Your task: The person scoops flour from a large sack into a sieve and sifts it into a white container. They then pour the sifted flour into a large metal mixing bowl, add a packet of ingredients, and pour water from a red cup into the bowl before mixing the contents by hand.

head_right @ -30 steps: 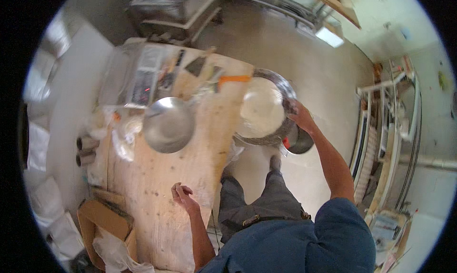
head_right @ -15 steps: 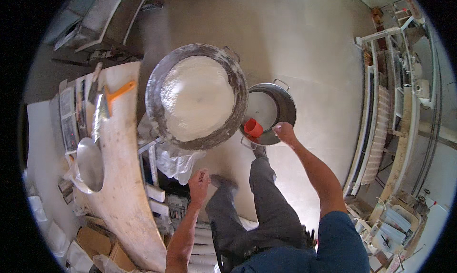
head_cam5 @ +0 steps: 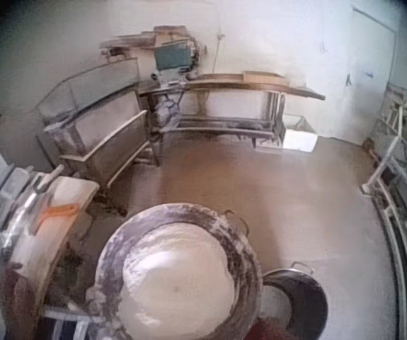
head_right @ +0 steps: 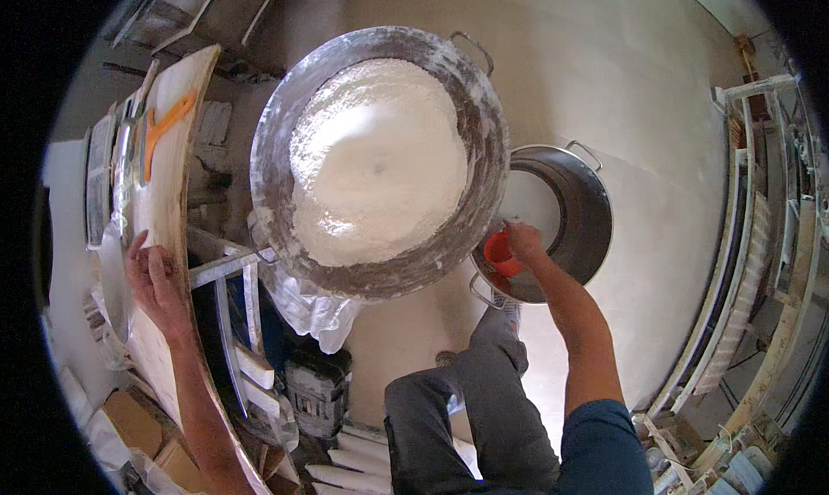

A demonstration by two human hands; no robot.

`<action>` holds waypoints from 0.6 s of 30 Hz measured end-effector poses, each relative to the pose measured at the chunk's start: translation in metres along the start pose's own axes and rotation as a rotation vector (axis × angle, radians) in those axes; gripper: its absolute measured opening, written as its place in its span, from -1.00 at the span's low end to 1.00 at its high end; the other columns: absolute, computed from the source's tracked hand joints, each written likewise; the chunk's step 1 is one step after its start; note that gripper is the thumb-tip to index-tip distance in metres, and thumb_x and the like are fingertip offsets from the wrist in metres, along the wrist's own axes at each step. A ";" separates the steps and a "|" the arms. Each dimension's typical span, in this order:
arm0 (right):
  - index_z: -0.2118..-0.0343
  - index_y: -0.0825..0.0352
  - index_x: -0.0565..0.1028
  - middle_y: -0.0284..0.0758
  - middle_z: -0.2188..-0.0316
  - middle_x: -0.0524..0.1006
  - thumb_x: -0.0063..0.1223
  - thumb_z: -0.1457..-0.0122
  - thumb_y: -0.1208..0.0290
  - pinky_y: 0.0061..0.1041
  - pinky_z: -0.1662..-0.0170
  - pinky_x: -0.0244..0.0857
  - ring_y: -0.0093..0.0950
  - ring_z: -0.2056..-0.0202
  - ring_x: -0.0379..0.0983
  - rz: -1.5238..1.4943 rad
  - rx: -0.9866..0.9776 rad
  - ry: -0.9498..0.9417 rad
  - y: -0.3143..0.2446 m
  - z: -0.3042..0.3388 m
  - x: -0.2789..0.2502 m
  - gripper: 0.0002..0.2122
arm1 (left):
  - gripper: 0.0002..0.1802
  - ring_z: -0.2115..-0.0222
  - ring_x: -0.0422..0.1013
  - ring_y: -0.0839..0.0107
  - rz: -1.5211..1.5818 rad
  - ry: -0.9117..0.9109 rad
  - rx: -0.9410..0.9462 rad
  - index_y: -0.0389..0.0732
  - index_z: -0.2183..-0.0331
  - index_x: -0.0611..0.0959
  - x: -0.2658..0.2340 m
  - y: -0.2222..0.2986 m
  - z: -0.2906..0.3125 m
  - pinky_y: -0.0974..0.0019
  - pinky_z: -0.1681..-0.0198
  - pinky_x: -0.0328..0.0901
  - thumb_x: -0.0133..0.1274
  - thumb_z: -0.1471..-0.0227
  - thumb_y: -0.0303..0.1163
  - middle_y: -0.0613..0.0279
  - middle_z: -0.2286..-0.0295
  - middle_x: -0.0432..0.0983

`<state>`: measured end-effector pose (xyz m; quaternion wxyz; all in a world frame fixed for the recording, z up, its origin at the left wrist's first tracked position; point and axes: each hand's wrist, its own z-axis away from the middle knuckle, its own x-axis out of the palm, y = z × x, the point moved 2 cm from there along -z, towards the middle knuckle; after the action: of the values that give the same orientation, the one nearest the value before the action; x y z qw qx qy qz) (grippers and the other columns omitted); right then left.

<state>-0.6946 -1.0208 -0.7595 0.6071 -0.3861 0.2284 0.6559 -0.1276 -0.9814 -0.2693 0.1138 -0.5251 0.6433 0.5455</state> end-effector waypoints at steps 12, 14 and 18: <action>0.21 0.28 0.68 -0.05 0.30 0.69 0.29 -0.06 0.23 -0.09 0.13 0.56 -0.03 0.22 0.67 0.038 0.186 0.149 0.052 0.017 -0.091 -0.72 | -0.61 0.44 0.40 0.41 -0.287 -0.044 0.393 -0.18 -0.11 0.58 0.002 -0.001 0.016 0.32 0.31 0.37 0.12 -0.28 -0.34 0.23 0.40 0.48; 0.31 0.31 0.69 -0.08 0.34 0.69 0.30 -0.08 0.19 -0.09 0.13 0.56 -0.03 0.25 0.68 0.093 0.146 0.295 0.050 0.007 -0.089 -0.73 | -0.58 0.42 0.43 0.39 -0.345 -0.057 0.407 -0.16 -0.13 0.56 0.006 -0.002 0.017 0.32 0.30 0.39 0.13 -0.27 -0.37 0.22 0.39 0.49; 0.33 0.27 0.70 -0.14 0.33 0.67 0.19 -0.14 0.16 -0.05 0.25 0.50 -0.10 0.28 0.66 0.178 0.073 0.299 0.025 -0.020 -0.056 -0.74 | -0.52 0.45 0.46 0.38 -0.452 0.018 0.479 -0.05 -0.16 0.54 0.011 -0.005 0.019 0.29 0.33 0.43 0.18 -0.22 -0.43 0.24 0.42 0.49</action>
<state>-0.7164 -1.0745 -0.7315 0.5194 -0.4352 0.3732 0.6337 -0.1359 -0.9709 -0.2871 0.3467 -0.6178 0.6212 0.3350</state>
